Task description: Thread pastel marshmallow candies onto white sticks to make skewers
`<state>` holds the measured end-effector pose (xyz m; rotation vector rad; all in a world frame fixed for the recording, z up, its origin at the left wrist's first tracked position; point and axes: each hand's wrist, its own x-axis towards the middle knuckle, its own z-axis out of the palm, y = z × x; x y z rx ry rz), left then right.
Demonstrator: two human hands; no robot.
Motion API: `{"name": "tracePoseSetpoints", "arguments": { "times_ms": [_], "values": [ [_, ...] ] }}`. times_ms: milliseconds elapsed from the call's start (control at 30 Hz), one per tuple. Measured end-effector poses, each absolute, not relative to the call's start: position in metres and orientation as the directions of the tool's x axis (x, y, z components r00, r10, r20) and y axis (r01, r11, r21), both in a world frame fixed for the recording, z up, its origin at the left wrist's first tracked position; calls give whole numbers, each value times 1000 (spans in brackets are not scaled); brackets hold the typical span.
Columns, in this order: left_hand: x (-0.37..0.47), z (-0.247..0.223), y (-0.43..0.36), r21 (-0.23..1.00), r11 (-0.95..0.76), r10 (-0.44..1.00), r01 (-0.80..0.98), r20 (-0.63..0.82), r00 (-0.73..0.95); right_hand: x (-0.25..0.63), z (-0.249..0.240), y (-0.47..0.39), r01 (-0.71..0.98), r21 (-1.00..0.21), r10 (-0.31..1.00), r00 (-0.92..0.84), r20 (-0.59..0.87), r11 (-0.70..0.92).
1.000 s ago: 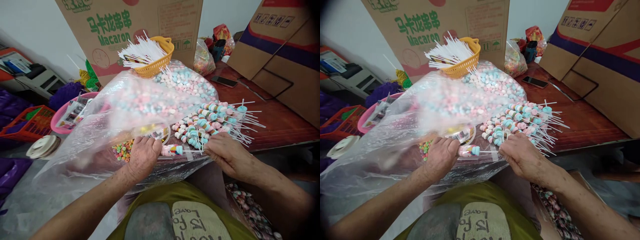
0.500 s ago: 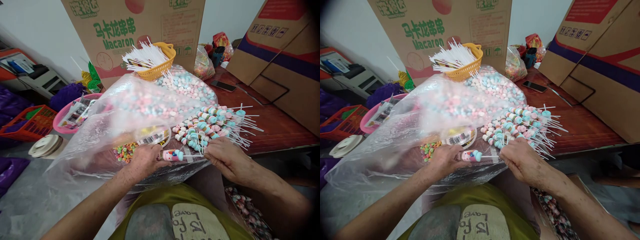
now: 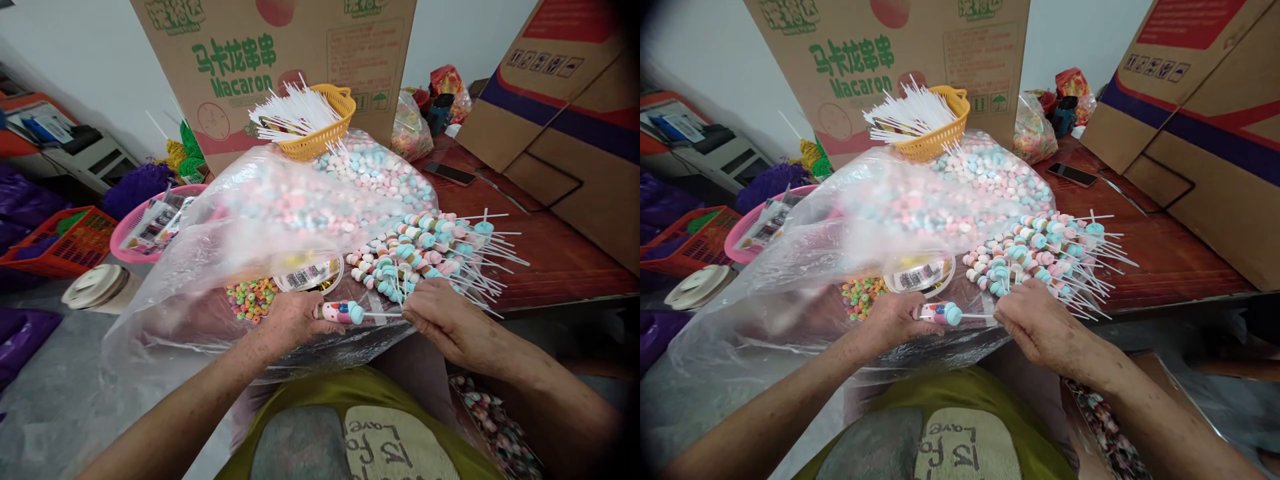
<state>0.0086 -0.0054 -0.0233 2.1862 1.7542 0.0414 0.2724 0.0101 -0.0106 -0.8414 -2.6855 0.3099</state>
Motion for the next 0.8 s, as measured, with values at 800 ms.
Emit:
{"name": "tracePoseSetpoints", "arguments": {
  "times_ms": [800],
  "values": [
    [22,-11,4,870,-128,782,476,-207,588,240,-14,16,494,-235,539,-819,197,837]
  ]
}}
